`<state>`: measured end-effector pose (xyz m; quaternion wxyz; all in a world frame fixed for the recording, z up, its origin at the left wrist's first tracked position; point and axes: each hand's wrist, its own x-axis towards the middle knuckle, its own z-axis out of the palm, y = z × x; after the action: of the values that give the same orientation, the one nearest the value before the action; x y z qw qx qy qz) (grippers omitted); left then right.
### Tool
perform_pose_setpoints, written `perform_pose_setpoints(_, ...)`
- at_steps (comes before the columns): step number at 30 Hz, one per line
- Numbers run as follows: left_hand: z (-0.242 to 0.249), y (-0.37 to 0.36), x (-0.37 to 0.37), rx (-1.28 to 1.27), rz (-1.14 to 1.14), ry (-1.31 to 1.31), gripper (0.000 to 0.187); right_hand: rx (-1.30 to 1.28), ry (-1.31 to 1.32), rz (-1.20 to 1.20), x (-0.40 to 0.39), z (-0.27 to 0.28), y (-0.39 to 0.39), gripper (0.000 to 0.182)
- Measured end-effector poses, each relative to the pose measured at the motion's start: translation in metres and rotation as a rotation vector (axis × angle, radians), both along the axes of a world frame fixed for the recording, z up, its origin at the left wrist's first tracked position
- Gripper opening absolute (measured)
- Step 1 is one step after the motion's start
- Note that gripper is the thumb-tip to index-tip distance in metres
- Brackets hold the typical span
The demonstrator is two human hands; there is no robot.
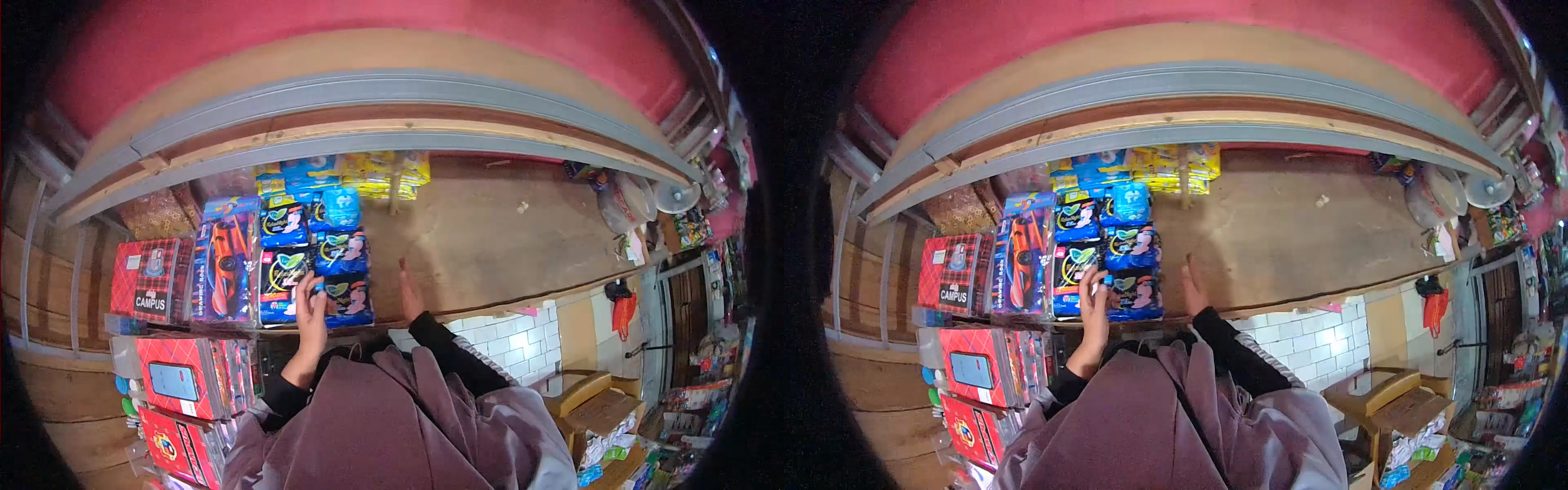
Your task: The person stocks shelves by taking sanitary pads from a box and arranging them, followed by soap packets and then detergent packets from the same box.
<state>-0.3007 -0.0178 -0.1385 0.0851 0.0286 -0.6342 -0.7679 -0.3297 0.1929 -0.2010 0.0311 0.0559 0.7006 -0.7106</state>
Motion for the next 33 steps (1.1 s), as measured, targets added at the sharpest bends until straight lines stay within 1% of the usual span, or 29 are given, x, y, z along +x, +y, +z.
perform_pose_setpoints(1,0.01,0.01,0.01,-0.002,-0.03,-0.043,0.04,0.016,0.041,-0.027,0.01,0.007,0.017,0.062)
perform_pose_setpoints(3,0.012,0.033,0.025,-0.004,-0.128,-0.043,0.039,0.057,0.113,-0.101,0.037,0.018,0.052,0.06)
perform_pose_setpoints(4,0.013,0.049,0.032,-0.003,-0.193,-0.044,0.038,0.085,0.141,-0.149,0.053,0.022,0.069,0.06)
perform_pose_setpoints(5,0.015,0.07,0.039,0.079,-0.256,-0.01,0.036,0.114,0.164,-0.2,0.073,0.025,0.087,0.059)
perform_pose_setpoints(6,0.018,0.091,0.047,0.058,-0.328,-0.02,0.036,0.132,0.174,-0.25,0.093,0.026,0.107,0.058)
perform_pose_setpoints(8,0.023,0.135,0.066,0.018,-0.481,-0.031,0.036,0.093,0.146,-0.352,0.141,0.023,0.145,0.057)
perform_pose_setpoints(10,0.019,0.191,0.087,0.083,-0.646,-0.025,0.037,0.005,0.104,-0.459,0.196,0.013,0.184,0.056)
perform_pose_setpoints(11,0.019,0.223,0.101,0.102,-0.725,0.0,0.038,0.028,0.103,-0.512,0.226,0.027,0.2,0.056)
perform_pose_setpoints(12,0.024,0.252,0.114,0.118,-0.805,0.031,0.038,0.07,0.092,-0.556,0.258,0.028,0.219,0.058)
perform_pose_setpoints(14,0.04,0.311,0.156,0.107,-0.941,0.09,0.04,0.034,-0.019,-0.673,0.324,0.035,0.255,0.065)
perform_pose_setpoints(17,0.052,0.386,0.229,0.14,-1.209,0.087,0.04,0.025,-0.04,-0.91,0.418,0.065,0.292,0.064)
perform_pose_setpoints(20,0.052,0.436,0.282,0.06,-1.48,0.036,0.039,-0.063,-0.011,-1.158,0.481,0.074,0.319,0.064)
perform_pose_setpoints(21,0.05,0.449,0.295,0.059,-1.54,0.019,0.039,-0.086,0.0,-1.213,0.496,0.07,0.326,0.064)
perform_pose_setpoints(24,0.059,0.485,0.318,0.019,-1.677,0.038,0.039,-0.221,0.001,-1.272,0.521,0.069,0.341,0.062)
perform_pose_setpoints(25,0.055,0.499,0.322,0.012,-1.713,-0.007,0.039,-0.218,0.016,-1.273,0.524,0.06,0.345,0.061)
perform_pose_setpoints(28,0.053,0.535,0.338,-0.02,-1.799,-0.047,0.039,-0.295,0.028,-1.319,0.525,0.043,0.36,0.061)
perform_pose_setpoints(29,0.053,0.547,0.34,-0.052,-1.839,-0.078,0.039,-0.326,0.043,-1.366,0.522,0.04,0.368,0.063)
perform_pose_setpoints(32,0.037,0.593,0.336,-0.098,-1.954,-0.091,0.039,-0.389,0.065,-1.4,0.513,0.013,0.4,0.059)
perform_pose_setpoints(33,0.048,0.609,0.337,-0.069,-1.957,-0.086,0.038,-0.416,0.027,-1.417,0.51,0.023,0.413,0.055)
